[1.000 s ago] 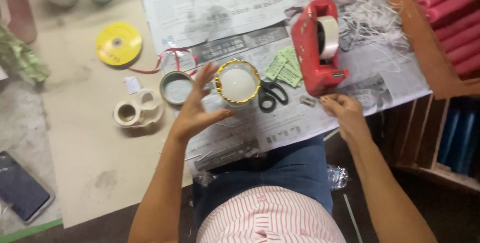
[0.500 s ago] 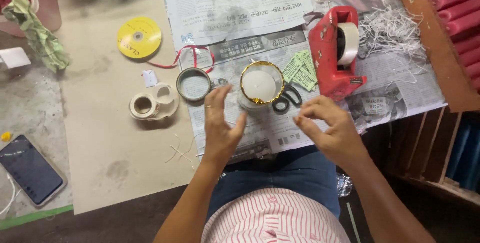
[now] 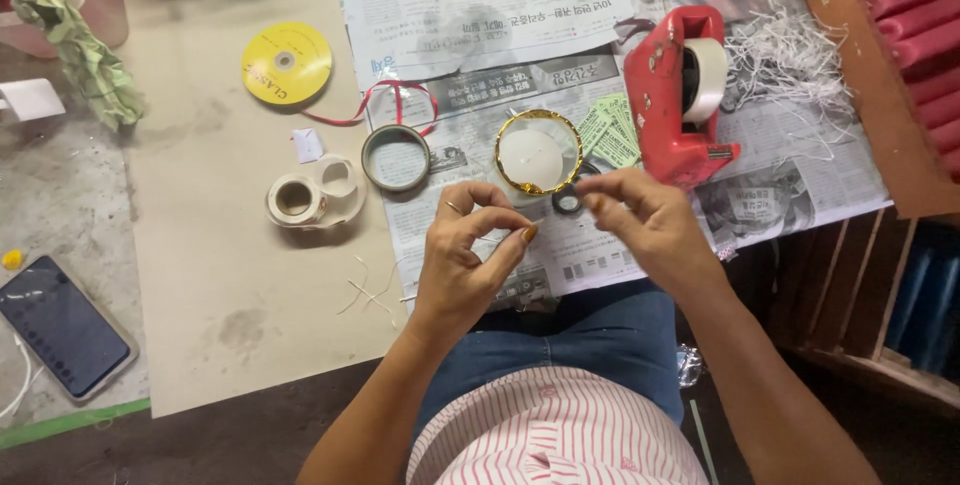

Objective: Applying a decorative gold band to a candle and then packaging it inside a clear plastic sleeve secured with tape.

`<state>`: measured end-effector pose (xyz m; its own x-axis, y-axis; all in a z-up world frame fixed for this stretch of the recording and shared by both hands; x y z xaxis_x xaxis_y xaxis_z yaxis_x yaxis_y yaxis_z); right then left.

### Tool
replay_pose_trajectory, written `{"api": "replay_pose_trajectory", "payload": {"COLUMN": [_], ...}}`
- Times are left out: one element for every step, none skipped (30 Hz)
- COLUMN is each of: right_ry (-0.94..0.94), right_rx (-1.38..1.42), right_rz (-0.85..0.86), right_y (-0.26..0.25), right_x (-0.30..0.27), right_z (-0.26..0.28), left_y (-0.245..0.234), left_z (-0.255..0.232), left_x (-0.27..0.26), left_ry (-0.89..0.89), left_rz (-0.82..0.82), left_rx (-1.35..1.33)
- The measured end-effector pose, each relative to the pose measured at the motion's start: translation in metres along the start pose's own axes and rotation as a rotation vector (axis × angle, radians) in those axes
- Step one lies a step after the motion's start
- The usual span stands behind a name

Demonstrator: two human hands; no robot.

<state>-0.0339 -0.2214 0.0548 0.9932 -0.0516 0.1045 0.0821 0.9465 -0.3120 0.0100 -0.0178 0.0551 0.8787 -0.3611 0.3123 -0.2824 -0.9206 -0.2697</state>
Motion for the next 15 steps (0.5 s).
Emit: {"api": "replay_pose_trajectory", "payload": {"right_ry": [0.101,0.199,0.197,0.266,0.334,0.333,0.27,0.207,0.207,0.149,0.092,0.087,0.037,-0.012,-0.017], "right_rx": [0.101,0.204,0.205,0.361,0.517,0.519,0.515,0.511,0.514,0.478,0.44,0.443,0.364,0.285,0.289], "right_rz": [-0.039,-0.075,-0.072,0.011,0.094,0.092,0.113,0.135,0.133,0.024,-0.085,-0.082,-0.146,-0.208,-0.204], "right_y": [-0.007,-0.013,-0.011,-0.002,0.007,0.012,0.017,0.023,0.028,0.026,0.024,0.025,0.022,0.02,0.021], "right_x": [-0.003,-0.006,-0.008,-0.013,-0.018,-0.021,-0.022,-0.024,-0.022,-0.017,-0.014,-0.01,-0.007,-0.005,-0.003], "right_z": [-0.02,-0.04,-0.044,-0.052,-0.06,-0.062,-0.06,-0.059,-0.054,-0.048,-0.041,-0.04,-0.038,-0.035,-0.028], "left_y": [-0.001,-0.002,-0.003,-0.003,-0.003,-0.002,-0.002,-0.002,-0.001,-0.001,-0.002,0.0,-0.001,-0.001,0.001], "left_z": [-0.001,-0.002,-0.002,-0.002,-0.002,0.0,0.001,0.002,0.003,0.005,0.006,0.008,0.011,0.013,0.019], "left_x": [0.0,0.0,0.0,0.0,0.0,0.001,0.001,0.001,0.001,0.001,0.002,0.002,0.002,0.002,0.002], "left_ry": [-0.009,-0.017,-0.017,-0.023,-0.029,-0.028,-0.035,-0.042,-0.042,-0.053,-0.064,-0.06,-0.07,-0.08,-0.078], "left_rz": [-0.014,-0.032,-0.035,-0.037,-0.039,-0.036,-0.032,-0.028,-0.024,-0.04,-0.055,-0.059,-0.082,-0.107,-0.112], "left_rx": [-0.018,-0.032,-0.03,-0.04,-0.05,-0.048,-0.05,-0.05,-0.048,-0.059,-0.069,-0.065,-0.071,-0.077,-0.072]}}
Point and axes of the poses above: each hand's wrist, its own x-axis towards the middle knuckle, its own y-axis out of the palm, z = x × y, the point moved 6 cm from there along x, towards the middle knuckle, and after that the axes turned 2 degrees about x, right-handed, at the moved point
